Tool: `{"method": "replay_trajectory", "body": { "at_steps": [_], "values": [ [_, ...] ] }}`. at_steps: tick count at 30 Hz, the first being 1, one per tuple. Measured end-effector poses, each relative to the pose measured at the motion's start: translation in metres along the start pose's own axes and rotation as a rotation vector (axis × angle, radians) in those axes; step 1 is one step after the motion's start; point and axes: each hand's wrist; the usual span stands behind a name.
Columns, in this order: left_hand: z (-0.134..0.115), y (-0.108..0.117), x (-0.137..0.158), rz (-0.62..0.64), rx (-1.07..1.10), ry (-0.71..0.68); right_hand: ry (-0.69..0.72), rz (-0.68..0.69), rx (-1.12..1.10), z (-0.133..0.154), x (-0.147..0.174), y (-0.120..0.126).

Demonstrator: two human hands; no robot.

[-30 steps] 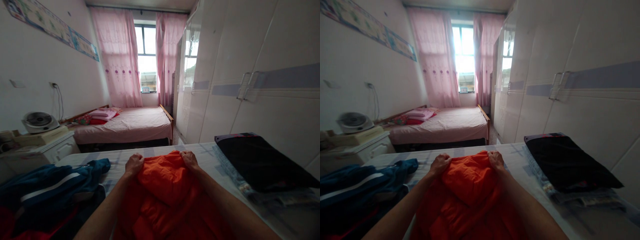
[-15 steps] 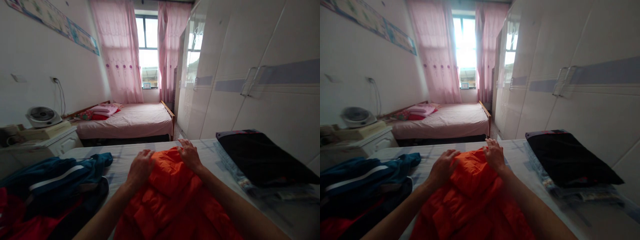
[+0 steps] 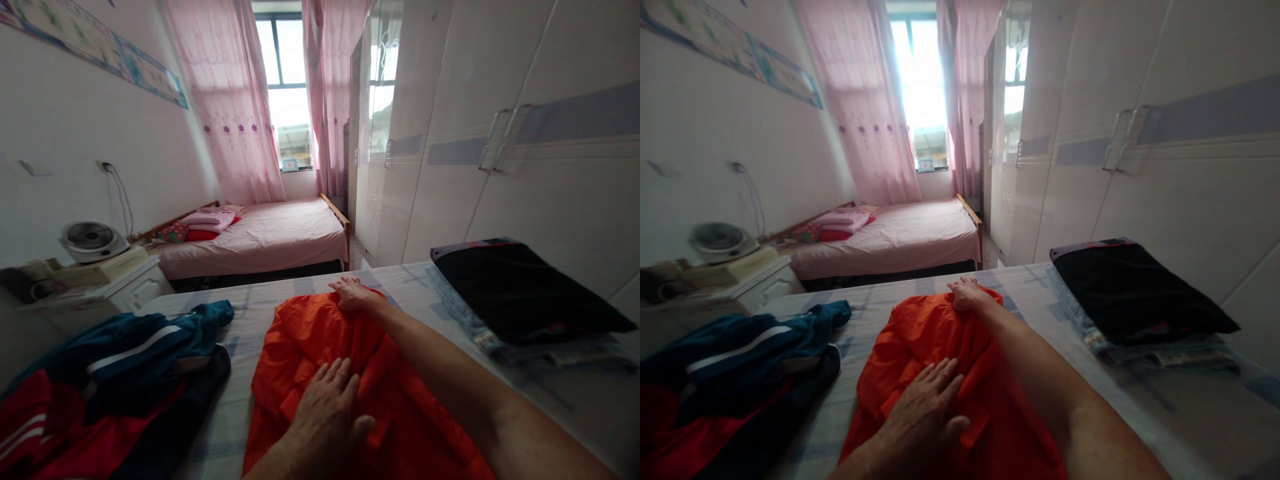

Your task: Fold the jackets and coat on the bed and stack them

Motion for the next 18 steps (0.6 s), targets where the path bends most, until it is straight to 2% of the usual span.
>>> {"method": "replay_trajectory", "body": {
  "at_steps": [5,9,12,14,16,18],
  "values": [
    [-0.004,-0.012,0.003,-0.032,-0.020,-0.013,-0.010,0.036,0.099,0.016,0.007,0.004],
    [-0.003,-0.011,0.004,-0.075,-0.031,-0.013,0.094,-0.082,0.170,0.036,0.042,0.037],
    [-0.008,-0.007,0.007,-0.069,-0.038,-0.008,0.185,-0.215,0.217,0.053,0.092,0.063],
    [-0.012,-0.005,0.015,-0.091,-0.052,-0.003,0.282,-0.353,0.260,0.064,0.135,0.069],
    [-0.017,-0.005,0.030,-0.142,-0.075,0.000,0.392,-0.497,0.287,0.072,0.182,0.062],
    [-0.022,-0.008,0.055,-0.160,-0.095,-0.022,0.475,-0.578,0.252,0.075,0.228,0.042]
  ]
}}
Point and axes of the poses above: each hand's wrist, its own x-axis away from the middle knuckle, its own y-axis out of the back of the hand, z = x × y, and after that the axes turned 14 degrees about -x, right-handed
